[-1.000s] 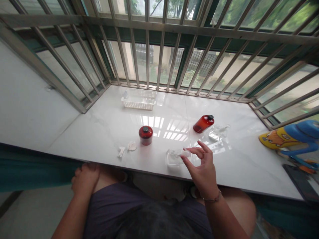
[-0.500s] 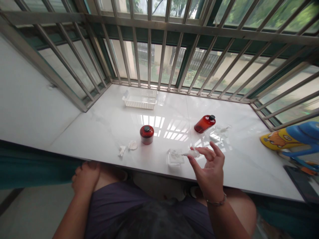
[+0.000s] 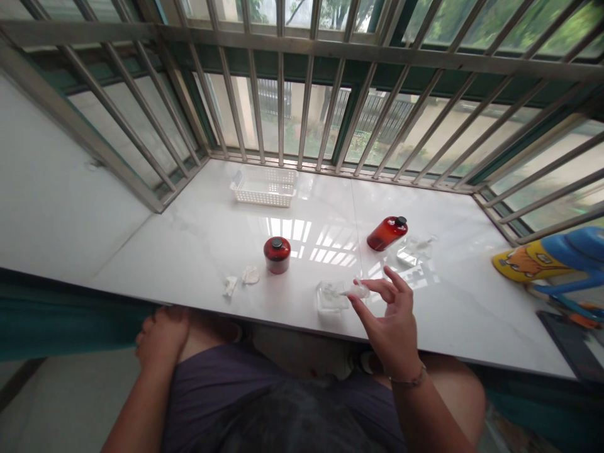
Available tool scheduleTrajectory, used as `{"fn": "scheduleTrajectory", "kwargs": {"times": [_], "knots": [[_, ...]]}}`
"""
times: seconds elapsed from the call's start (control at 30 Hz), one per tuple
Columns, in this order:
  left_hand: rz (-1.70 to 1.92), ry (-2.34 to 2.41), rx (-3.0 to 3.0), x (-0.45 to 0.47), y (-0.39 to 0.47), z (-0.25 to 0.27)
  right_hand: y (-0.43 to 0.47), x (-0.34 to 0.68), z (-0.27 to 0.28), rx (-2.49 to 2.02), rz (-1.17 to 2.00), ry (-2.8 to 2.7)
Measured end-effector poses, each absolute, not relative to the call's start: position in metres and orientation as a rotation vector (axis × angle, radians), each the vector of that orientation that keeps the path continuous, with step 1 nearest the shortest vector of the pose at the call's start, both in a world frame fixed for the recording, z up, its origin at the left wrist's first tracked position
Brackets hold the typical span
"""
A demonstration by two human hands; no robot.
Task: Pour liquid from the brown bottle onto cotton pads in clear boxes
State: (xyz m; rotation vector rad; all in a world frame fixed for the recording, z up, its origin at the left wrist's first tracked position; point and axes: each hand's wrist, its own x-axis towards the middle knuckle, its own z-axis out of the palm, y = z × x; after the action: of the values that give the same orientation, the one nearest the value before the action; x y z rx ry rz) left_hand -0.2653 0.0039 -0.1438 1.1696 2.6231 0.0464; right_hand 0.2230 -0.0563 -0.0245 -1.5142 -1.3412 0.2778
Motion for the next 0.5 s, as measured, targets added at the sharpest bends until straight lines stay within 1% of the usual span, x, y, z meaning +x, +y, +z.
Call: {"fn": "scheduleTrajectory", "kwargs": {"times": [0.5], "knots": [[0.067,2.640,1.174,-0.2662,0.0036,-0.1459,-0.0553,0.2212,-0.0201,-1.600,0.372,-1.292]]}}
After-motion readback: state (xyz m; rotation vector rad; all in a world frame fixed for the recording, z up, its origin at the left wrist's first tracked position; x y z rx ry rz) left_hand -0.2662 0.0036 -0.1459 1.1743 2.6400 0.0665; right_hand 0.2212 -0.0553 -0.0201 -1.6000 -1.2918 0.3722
